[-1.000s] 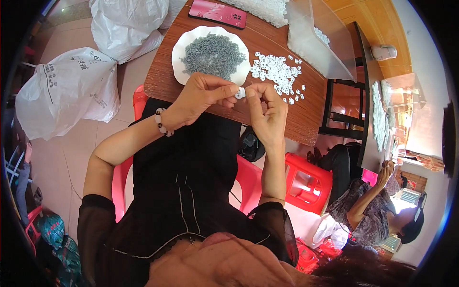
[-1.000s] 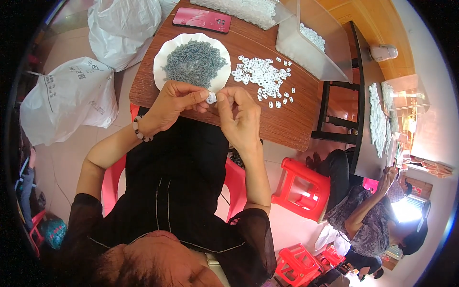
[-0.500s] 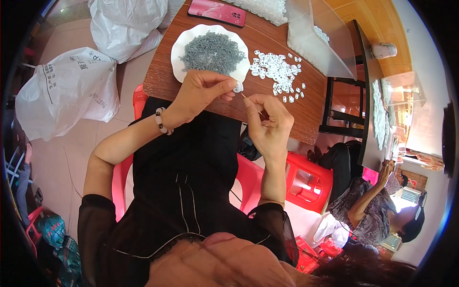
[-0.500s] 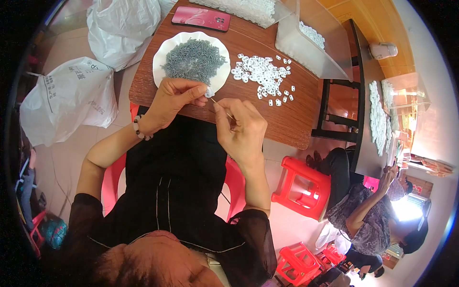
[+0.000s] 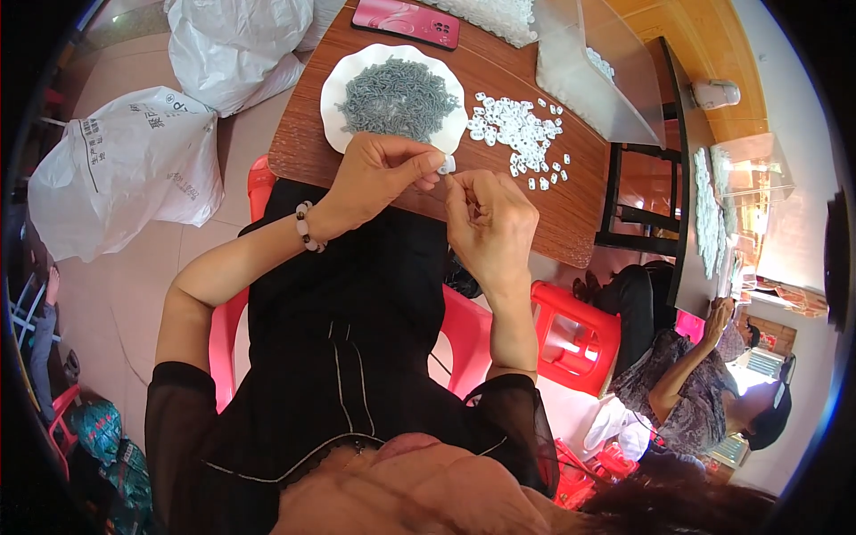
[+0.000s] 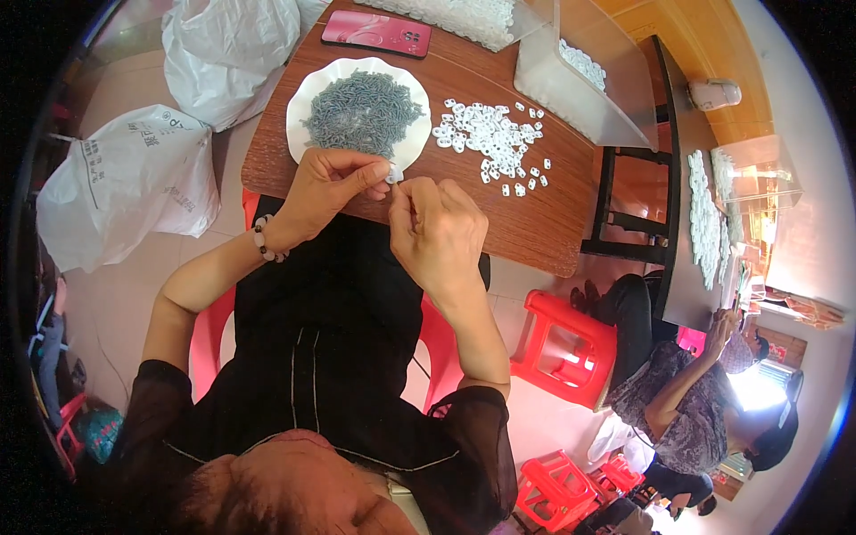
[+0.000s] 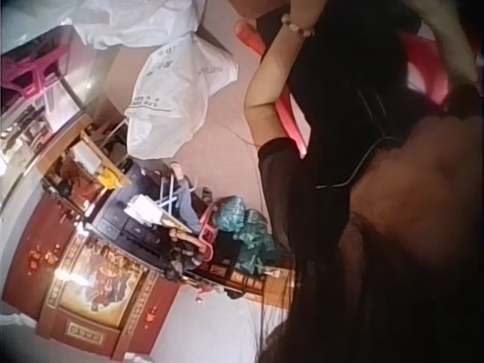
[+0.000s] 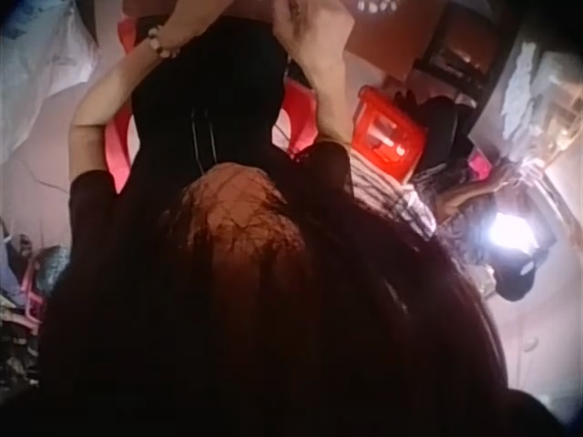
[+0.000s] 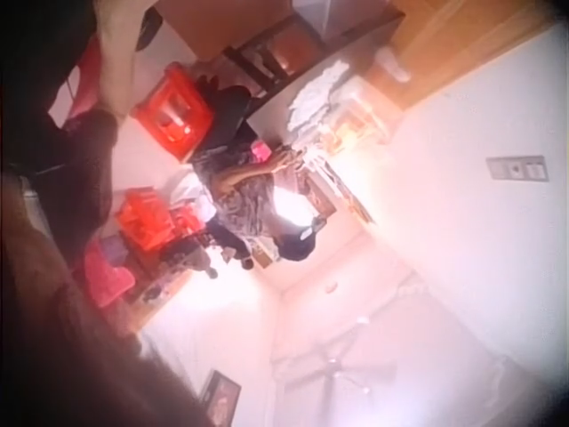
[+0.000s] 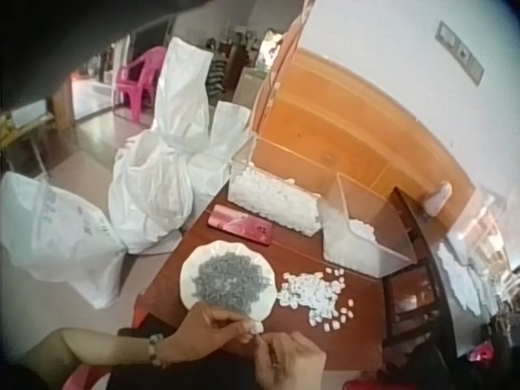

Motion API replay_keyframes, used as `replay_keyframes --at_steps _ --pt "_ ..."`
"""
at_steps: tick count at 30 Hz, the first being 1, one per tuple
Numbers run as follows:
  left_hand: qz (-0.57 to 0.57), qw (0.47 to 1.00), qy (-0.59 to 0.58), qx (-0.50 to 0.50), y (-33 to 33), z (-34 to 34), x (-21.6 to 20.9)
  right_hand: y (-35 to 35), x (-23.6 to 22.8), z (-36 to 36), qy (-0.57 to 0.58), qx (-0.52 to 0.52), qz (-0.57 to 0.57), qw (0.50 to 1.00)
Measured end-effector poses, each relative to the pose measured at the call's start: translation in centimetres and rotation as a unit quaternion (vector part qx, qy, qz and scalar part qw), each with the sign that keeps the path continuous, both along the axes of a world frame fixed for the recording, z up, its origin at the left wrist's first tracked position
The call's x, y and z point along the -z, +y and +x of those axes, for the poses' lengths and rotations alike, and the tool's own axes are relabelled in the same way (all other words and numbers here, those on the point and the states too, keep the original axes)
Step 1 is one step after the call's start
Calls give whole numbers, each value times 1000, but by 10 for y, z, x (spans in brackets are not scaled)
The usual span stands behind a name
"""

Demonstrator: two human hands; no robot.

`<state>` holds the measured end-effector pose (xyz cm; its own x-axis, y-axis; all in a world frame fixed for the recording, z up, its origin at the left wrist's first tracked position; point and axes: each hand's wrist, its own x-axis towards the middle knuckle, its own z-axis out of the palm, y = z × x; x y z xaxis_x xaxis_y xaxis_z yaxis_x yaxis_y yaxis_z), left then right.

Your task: Manually inserting small grey pins into white plastic components to assemble them.

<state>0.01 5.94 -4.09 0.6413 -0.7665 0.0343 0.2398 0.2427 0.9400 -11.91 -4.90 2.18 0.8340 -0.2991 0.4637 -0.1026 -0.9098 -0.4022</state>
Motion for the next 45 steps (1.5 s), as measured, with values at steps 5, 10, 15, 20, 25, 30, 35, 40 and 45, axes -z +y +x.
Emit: replay_keyframes --at_steps 5,10,15,20,25,30,35,40,45 --pt "6 1000 23 -1 0 2 2 1 9 2 3 16 33 999" --pt "1 999 31 15 1 3 4 -5 11 1 33 17 113 993" --pt "19 1000 -2 7 -1 0 10 -9 12 0 69 16 255 964" --pt "29 999 -14 -14 -3 -4 10 -11 17 0 63 10 235 970" --pt "33 998 -46 -35 0 -8 2 -11 18 0 54 1 236 970" --pt "42 996 -56 -53 -2 -5 3 -6 15 -4 30 -8 203 979" --pt "28 999 -10 -36 3 2 -2 -3 3 -13 -50 -1 290 956" --pt "33 999 33 11 5 -4 -13 -23 1 -21 -50 31 306 950" --pt "23 998 55 23 5 -5 -12 -26 9 -21 -25 29 291 956"
